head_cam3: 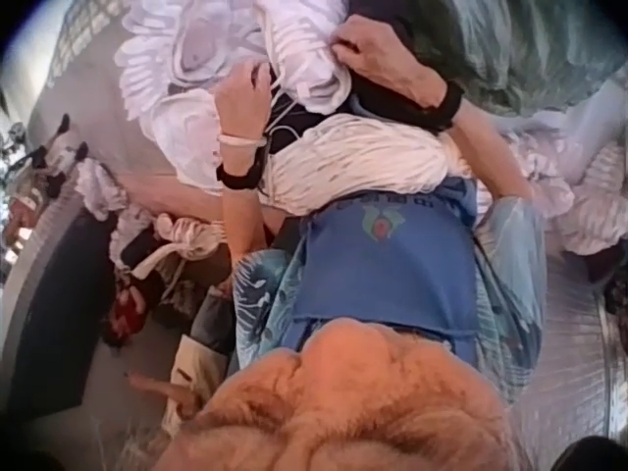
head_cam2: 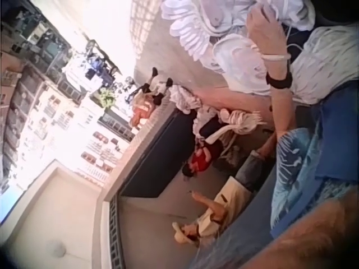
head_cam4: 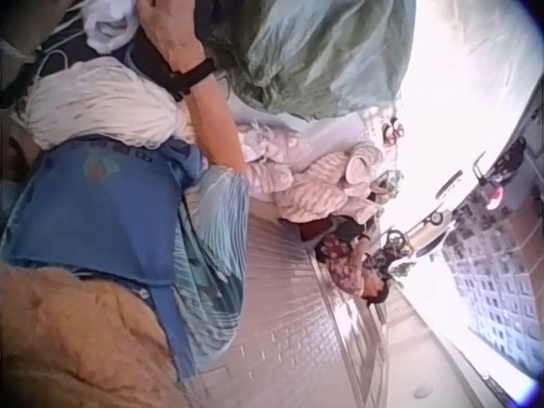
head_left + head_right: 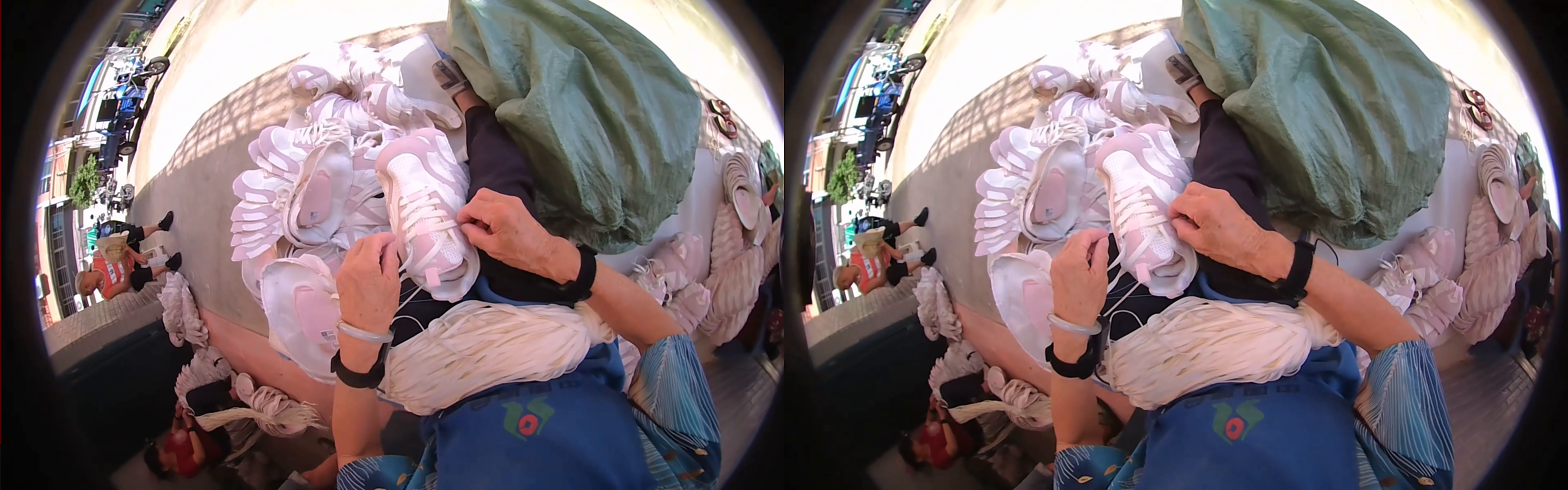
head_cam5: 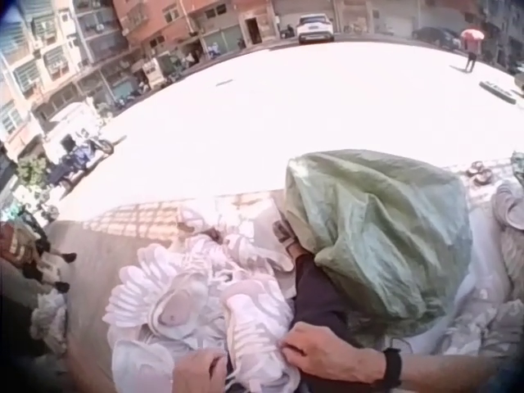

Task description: The recorder is lacing a white and pink sneaker, pulling laces through eyelets.

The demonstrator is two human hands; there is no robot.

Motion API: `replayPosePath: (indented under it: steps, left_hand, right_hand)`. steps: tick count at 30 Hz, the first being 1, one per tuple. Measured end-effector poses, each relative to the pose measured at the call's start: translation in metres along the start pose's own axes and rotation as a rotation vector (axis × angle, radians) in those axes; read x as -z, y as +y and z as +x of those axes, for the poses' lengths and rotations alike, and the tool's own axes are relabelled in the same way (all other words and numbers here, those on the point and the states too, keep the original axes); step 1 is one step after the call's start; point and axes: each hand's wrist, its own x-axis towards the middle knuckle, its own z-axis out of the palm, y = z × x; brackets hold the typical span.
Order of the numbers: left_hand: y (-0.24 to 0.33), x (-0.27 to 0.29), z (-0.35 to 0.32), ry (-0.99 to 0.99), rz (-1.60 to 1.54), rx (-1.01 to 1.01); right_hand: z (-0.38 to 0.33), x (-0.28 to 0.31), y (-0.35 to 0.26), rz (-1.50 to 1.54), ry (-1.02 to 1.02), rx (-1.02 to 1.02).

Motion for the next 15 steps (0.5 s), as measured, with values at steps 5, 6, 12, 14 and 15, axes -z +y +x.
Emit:
replayPosePath:
  steps: [5, 6, 12, 14, 15]
  left_hand:
    - [0.005, -0.018, 0.008, -0.052, 0.11, -0.026]
    - [0.006, -0.017, 0.008, -0.071, 0.108, -0.014]
    - [0.01, -0.012, 0.015, -0.141, 0.176, -0.047]
    - [0.013, -0.011, 0.02, -0.185, 0.234, -0.05]
    - [0.016, -0.011, 0.023, -0.209, 0.264, -0.063]
  right_hand:
    - [0.0, -0.001, -0.001, -0.083, -0.038, -0.006]
    - [0.001, -0.001, -0.002, -0.083, -0.039, -0.005]
    - [0.006, 0.002, -0.014, -0.142, -0.093, -0.018]
    - [0.008, 0.0, -0.016, -0.19, -0.07, -0.006]
    - [0.009, 0.001, -0.016, -0.189, -0.077, -0.006]
